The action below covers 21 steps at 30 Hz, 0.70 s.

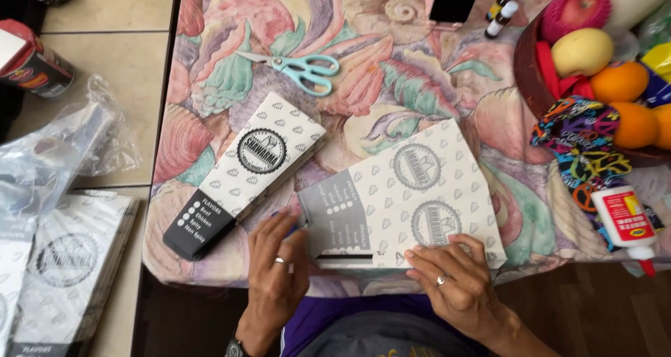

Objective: A person is manually folding and gluing paper wraps to create food sleeves on a table.

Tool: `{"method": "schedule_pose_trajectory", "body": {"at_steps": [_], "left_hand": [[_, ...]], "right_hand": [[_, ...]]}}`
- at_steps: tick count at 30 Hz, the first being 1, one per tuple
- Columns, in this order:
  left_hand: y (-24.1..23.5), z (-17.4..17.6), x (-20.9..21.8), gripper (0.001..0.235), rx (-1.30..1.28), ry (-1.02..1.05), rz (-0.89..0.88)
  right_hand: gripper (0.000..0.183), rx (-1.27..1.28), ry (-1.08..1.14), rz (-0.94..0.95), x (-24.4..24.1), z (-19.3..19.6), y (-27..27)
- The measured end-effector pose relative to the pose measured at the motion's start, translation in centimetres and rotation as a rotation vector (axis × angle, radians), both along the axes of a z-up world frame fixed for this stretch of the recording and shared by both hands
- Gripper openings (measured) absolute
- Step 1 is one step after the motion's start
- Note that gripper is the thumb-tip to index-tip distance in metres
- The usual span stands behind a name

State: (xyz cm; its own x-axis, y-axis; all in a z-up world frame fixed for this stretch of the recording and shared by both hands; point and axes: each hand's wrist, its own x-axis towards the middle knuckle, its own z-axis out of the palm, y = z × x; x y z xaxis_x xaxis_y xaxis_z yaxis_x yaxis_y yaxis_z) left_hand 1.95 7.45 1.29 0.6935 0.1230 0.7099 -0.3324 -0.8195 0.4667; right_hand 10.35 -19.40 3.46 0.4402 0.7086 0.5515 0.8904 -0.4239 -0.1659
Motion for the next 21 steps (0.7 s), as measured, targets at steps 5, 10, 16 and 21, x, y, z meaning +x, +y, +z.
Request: {"method": "schedule_pose_trajectory", "body": {"at_steps": [5,10,16,21], "left_hand": [[0.3,1.1,-0.2,0.015,0.172,0.211,-0.358],[0.1,1.7,0.3,0.032,0.446,0.332,-0.359],[0.2,1.9,1.3,0.035,0.895,0.301,-0.444],[-0.1,5.8,3.0,0.005,0.753,0.085,-0.335]], "right_hand": [[0.015,-0.006,-0.007,-0.002,-0.1,-0.7,-0.3],[0.016,-0.007,-0.005,-0.003,0.1,-0.5,-0.2],[0.009,-0.015,-0.039,0.005,0.6,-0.2,0.1],[0.01,-0.055,-0.077,0.034,1.0,1.1,0.8]]}}
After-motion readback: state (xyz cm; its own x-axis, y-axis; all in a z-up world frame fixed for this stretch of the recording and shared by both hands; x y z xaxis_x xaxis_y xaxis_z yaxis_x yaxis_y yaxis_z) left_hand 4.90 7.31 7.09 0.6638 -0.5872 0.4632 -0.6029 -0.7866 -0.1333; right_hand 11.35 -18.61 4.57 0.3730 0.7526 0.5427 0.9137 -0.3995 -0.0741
